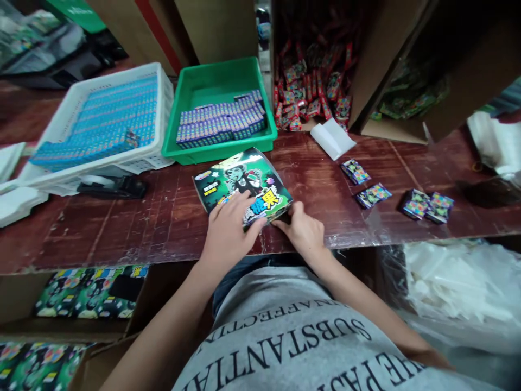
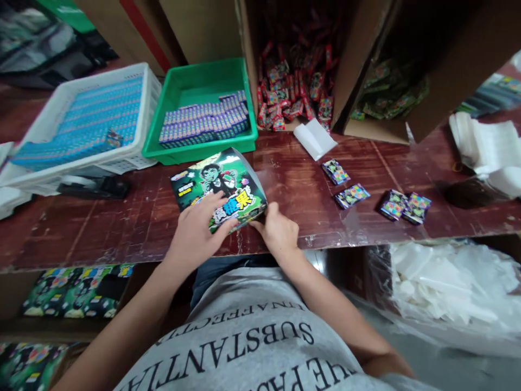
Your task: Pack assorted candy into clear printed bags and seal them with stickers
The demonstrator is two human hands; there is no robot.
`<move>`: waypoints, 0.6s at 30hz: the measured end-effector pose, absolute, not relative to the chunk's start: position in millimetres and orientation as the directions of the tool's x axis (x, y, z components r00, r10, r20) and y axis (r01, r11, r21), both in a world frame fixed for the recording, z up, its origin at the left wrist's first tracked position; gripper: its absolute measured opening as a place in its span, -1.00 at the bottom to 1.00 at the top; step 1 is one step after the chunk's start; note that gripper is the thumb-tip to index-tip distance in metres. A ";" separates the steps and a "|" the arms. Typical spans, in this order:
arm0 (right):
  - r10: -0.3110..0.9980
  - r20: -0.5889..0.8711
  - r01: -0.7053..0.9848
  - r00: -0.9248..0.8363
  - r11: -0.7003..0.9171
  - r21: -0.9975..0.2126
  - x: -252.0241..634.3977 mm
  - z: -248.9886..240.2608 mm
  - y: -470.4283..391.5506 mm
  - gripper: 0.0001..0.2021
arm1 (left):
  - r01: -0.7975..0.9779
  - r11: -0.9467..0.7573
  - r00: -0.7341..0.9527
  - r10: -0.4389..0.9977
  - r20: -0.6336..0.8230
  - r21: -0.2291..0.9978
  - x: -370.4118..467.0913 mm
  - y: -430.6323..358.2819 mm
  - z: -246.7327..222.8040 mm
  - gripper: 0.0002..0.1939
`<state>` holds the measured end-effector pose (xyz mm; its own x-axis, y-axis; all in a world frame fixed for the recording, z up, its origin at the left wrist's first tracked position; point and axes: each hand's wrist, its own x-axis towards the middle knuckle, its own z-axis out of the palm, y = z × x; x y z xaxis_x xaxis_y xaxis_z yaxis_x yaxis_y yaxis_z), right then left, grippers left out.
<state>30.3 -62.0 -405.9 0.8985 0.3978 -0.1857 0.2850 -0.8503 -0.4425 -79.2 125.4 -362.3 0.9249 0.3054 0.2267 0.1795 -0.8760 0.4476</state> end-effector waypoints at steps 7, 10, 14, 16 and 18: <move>0.634 0.063 0.350 0.771 -0.339 -0.873 21.7 -407.6 -62.4 -0.33 | 0.299 -0.056 0.642 0.750 -0.158 0.953 -121.6 149.6 -380.1 -0.42; 0.780 0.067 0.353 0.622 -0.204 -0.913 -14.6 -394.2 -36.6 -0.40 | 0.101 0.188 0.646 0.734 -0.208 0.977 -177.7 177.3 -375.1 -0.35; 0.993 0.115 0.453 0.013 0.097 -0.886 -79.8 -354.7 9.0 -0.18 | 0.204 0.330 0.477 0.789 -0.388 0.922 -343.6 228.6 -317.6 -0.36; 0.966 0.143 0.512 -0.215 0.237 -0.826 -103.2 -343.4 39.4 -0.14 | 0.272 0.442 0.355 0.779 -0.516 0.855 -446.1 248.4 -293.9 -0.41; 0.956 0.165 0.552 -0.243 0.276 -0.787 -115.2 -347.1 65.7 -0.17 | 0.325 0.624 0.119 0.719 -0.685 0.711 -541.2 248.0 -288.4 -0.38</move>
